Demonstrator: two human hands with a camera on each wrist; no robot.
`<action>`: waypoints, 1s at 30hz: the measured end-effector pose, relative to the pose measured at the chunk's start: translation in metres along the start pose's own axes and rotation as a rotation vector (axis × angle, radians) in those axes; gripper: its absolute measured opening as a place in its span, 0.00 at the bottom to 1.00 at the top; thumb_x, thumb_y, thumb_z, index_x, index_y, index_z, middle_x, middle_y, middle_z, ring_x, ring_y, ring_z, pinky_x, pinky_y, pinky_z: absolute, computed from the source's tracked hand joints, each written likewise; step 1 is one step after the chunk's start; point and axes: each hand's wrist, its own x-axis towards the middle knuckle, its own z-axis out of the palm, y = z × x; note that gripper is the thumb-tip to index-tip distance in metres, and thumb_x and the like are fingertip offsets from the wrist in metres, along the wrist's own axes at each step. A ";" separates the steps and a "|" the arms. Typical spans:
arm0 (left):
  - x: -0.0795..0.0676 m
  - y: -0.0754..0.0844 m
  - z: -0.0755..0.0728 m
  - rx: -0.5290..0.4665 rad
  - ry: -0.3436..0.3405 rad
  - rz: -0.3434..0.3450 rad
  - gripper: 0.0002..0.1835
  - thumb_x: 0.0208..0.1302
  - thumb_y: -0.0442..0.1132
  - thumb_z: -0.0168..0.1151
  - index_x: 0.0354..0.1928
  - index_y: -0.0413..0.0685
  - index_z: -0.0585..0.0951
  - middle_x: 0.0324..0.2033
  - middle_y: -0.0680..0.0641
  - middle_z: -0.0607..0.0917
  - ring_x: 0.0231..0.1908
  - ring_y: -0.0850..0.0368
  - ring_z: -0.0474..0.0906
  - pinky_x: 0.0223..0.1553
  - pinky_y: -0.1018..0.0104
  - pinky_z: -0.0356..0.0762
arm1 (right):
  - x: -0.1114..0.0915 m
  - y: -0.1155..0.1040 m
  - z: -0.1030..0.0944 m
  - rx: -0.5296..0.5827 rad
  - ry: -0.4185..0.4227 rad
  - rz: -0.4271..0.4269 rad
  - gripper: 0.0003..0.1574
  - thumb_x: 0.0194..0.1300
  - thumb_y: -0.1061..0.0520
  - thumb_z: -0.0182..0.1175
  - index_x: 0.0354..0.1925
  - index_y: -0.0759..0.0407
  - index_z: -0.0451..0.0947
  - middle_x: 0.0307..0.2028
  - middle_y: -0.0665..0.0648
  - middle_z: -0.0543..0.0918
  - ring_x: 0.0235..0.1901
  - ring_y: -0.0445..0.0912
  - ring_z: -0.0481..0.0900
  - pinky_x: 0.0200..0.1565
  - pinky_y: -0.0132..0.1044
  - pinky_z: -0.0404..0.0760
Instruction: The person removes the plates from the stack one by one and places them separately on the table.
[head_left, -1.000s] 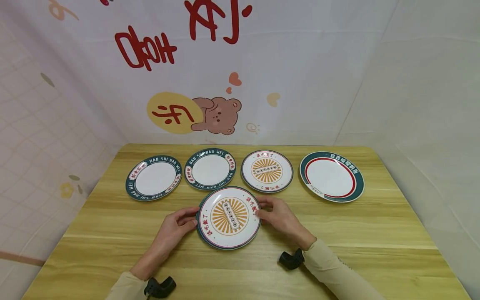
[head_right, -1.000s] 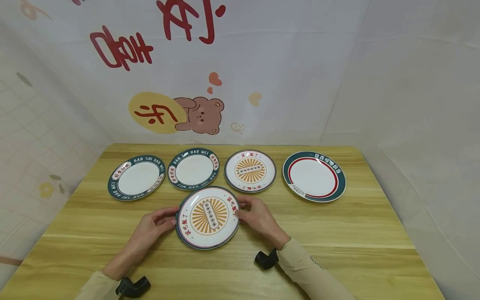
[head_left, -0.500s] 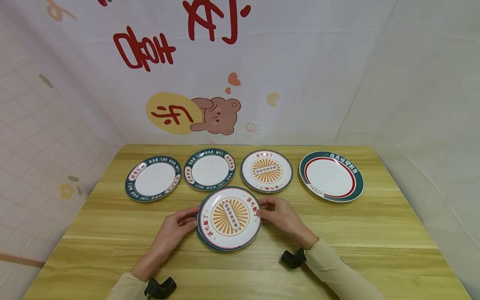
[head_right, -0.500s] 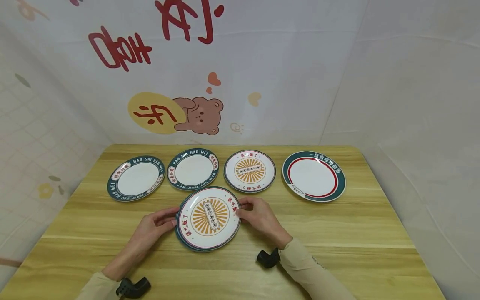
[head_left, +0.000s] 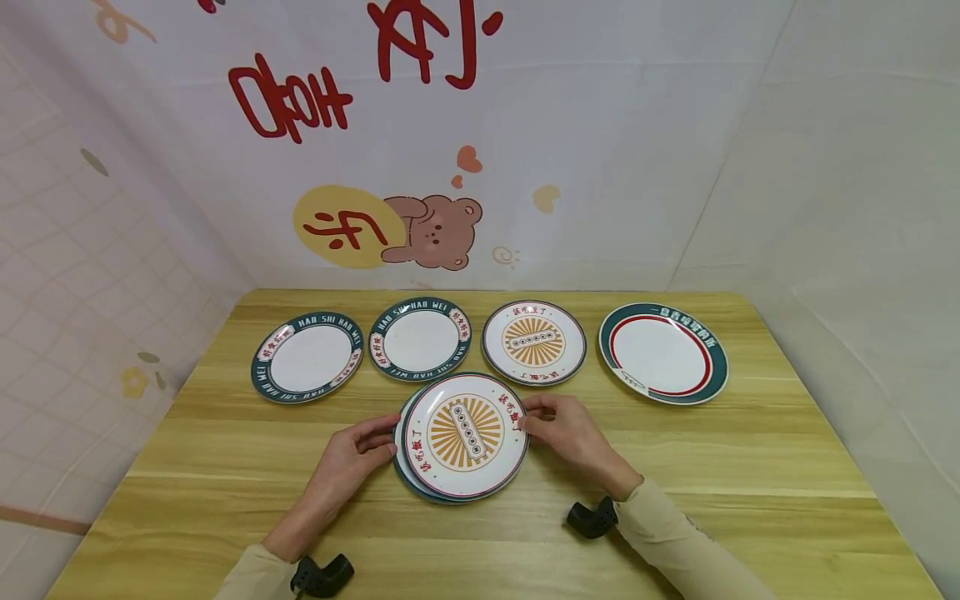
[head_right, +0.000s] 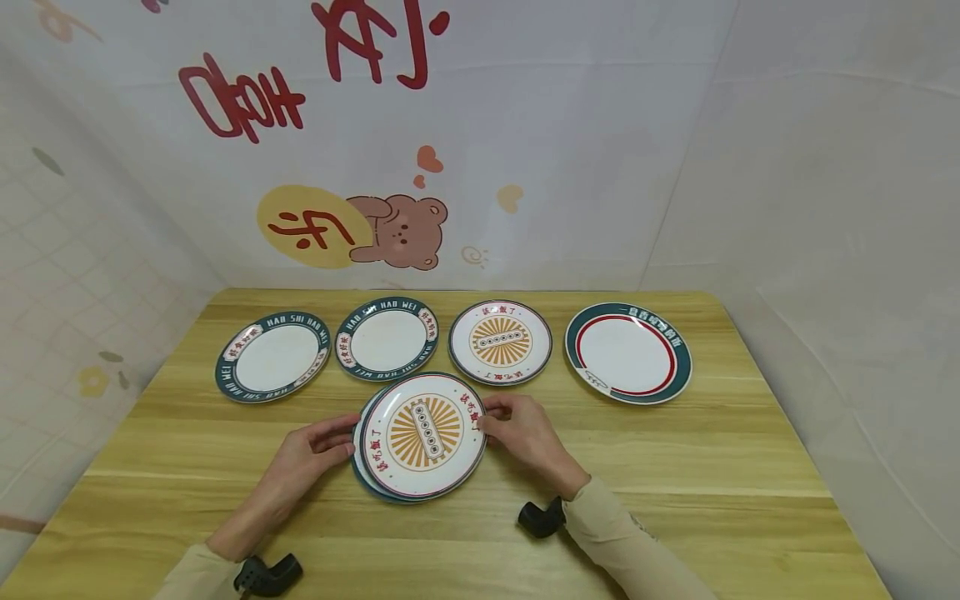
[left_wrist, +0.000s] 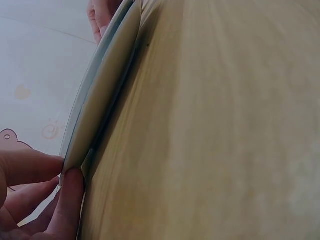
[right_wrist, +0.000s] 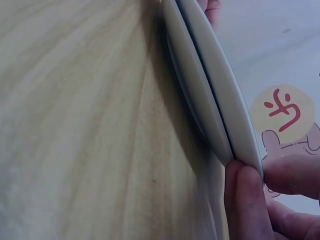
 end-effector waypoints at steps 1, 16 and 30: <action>0.000 0.000 0.000 -0.001 0.002 0.002 0.24 0.68 0.28 0.65 0.66 0.34 0.78 0.60 0.37 0.83 0.58 0.45 0.81 0.51 0.77 0.79 | 0.000 0.000 0.000 0.013 -0.003 -0.007 0.16 0.68 0.66 0.64 0.52 0.75 0.81 0.42 0.62 0.87 0.41 0.46 0.84 0.40 0.35 0.89; 0.001 0.000 0.002 0.010 0.032 -0.017 0.23 0.68 0.28 0.66 0.65 0.36 0.79 0.61 0.37 0.82 0.57 0.45 0.82 0.50 0.78 0.79 | -0.004 -0.001 -0.010 0.124 0.026 0.022 0.19 0.69 0.66 0.64 0.55 0.78 0.79 0.44 0.66 0.86 0.40 0.46 0.85 0.40 0.36 0.89; 0.001 -0.001 0.002 0.002 0.030 -0.014 0.23 0.68 0.29 0.66 0.65 0.36 0.79 0.61 0.37 0.82 0.57 0.45 0.82 0.49 0.78 0.80 | -0.010 0.006 -0.024 0.149 0.018 0.051 0.19 0.70 0.65 0.64 0.55 0.77 0.80 0.44 0.65 0.87 0.39 0.45 0.85 0.41 0.36 0.89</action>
